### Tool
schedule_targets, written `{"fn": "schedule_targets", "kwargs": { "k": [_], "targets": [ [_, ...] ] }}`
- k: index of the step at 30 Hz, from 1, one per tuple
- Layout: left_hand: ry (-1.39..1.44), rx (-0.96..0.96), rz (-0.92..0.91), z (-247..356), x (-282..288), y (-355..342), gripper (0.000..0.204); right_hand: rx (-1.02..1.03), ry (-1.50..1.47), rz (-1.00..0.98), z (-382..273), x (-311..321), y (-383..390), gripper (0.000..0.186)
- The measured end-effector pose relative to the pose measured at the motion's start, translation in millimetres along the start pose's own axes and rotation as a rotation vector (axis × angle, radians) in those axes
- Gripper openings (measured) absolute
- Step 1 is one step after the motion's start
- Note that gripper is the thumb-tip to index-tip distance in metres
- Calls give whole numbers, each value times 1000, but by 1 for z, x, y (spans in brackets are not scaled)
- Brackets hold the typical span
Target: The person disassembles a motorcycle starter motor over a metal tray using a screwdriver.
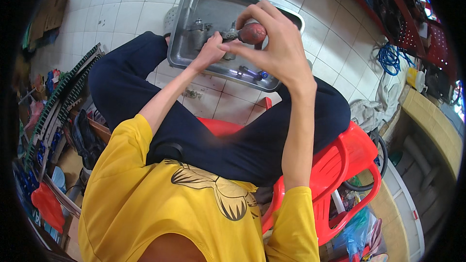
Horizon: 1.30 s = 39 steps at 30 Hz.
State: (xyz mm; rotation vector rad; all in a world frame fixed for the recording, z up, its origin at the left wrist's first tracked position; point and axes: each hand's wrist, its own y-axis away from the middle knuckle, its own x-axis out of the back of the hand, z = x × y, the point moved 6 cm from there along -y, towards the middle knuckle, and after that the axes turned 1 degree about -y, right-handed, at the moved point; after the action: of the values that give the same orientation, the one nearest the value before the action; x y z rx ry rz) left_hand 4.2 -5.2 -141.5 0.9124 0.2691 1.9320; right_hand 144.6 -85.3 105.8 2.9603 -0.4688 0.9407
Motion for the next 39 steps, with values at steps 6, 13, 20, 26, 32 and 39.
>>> {"fn": "schedule_targets", "kwargs": {
  "k": [6, 13, 20, 26, 32, 39],
  "targets": [
    [-37, 21, -16, 0, -1, -1, 103, -174, -107, -40, 10, 4, 5, 41],
    [-53, 53, -21, -1, -3, -4, 105, 88, 59, 18, -5, 7, 2, 35],
    [-38, -29, -33, 3, -2, -3, 105, -159, 47, -89, 8, 1, 6, 38],
    [-52, 2, -40, 2, -3, -4, 105, -118, -114, -170, 5, 14, 11, 40],
    [-58, 42, -54, 2, -3, -2, 107, -76, 395, 144, 3, 16, 6, 45],
    [-35, 69, -68, 6, -1, -3, 106, 96, 60, -4, -2, 17, 7, 36]
  ]
}}
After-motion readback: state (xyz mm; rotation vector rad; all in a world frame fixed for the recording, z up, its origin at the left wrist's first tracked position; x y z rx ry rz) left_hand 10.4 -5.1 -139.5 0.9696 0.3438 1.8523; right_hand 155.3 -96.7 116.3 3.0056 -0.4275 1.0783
